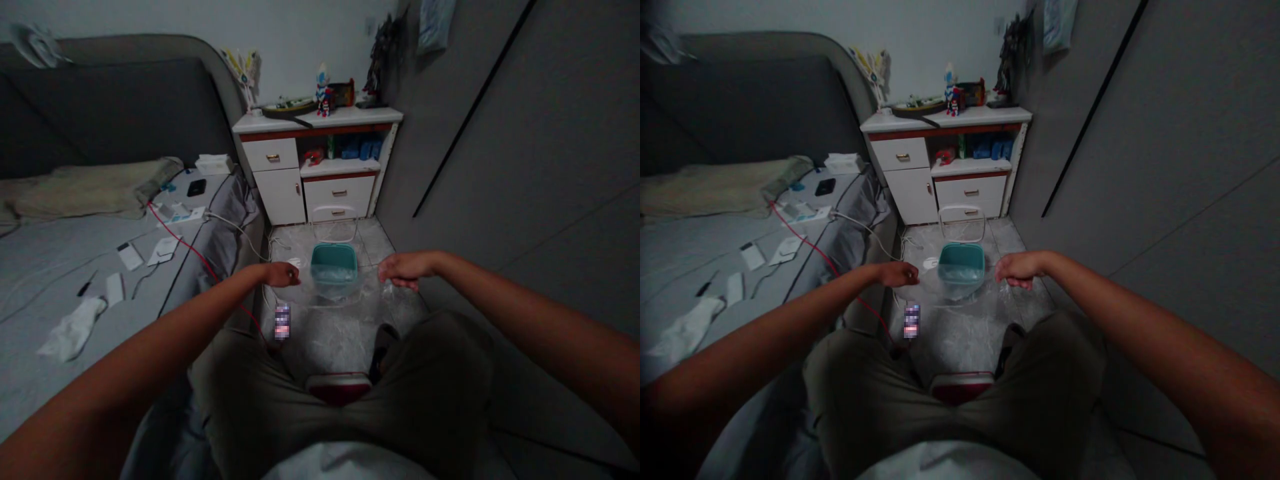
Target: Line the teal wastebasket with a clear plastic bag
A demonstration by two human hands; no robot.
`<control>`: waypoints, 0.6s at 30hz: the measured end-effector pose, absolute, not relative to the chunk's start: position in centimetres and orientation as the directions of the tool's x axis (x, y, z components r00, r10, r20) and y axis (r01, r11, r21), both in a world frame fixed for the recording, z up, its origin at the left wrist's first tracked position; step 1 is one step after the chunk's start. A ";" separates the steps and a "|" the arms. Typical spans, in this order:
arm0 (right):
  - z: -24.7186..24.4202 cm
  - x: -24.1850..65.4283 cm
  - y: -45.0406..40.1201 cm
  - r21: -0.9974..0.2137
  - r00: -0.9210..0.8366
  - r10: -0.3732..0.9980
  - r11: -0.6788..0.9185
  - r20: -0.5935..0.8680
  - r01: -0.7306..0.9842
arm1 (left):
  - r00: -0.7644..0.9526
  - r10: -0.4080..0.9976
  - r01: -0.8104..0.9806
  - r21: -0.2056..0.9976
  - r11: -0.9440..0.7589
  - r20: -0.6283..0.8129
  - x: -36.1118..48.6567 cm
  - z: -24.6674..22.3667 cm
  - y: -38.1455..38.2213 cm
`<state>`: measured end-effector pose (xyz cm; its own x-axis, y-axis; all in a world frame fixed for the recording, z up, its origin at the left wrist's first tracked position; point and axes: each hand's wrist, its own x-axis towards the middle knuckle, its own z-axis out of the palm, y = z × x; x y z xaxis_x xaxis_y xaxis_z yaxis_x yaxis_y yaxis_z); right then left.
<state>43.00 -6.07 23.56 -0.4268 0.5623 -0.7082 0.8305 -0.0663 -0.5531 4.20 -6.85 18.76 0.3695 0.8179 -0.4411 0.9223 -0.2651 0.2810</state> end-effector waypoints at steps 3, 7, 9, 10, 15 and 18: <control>25.6 43.5 -3.0 -0.637 -0.300 0.783 -0.153 -0.545 0.756 | 0.353 0.821 0.931 0.082 -0.355 -0.448 4.7 21.2 -5.6; 27.9 43.7 -0.6 -0.694 -0.257 0.896 -0.076 -0.362 0.716 | 0.283 0.842 0.930 -0.083 -0.357 -0.460 6.1 23.6 -4.6; 28.8 43.8 0.2 -0.633 -0.302 0.889 0.018 -0.344 0.774 | 0.235 0.860 0.938 -0.128 -0.323 -0.454 6.6 24.1 -4.3; 29.2 43.9 0.6 -0.572 -0.316 0.883 0.067 -0.348 0.818 | 0.206 0.878 0.944 -0.148 -0.295 -0.432 6.8 24.3 -4.2; 30.1 44.1 1.9 -0.162 -0.265 0.887 0.218 -0.377 0.962 | 0.065 0.968 0.974 -0.196 -0.115 -0.242 6.7 24.9 -3.8; 29.6 44.3 1.7 -0.034 -0.239 0.940 0.237 -0.244 0.971 | 0.004 0.987 0.983 -0.181 -0.034 -0.162 6.7 24.9 -4.0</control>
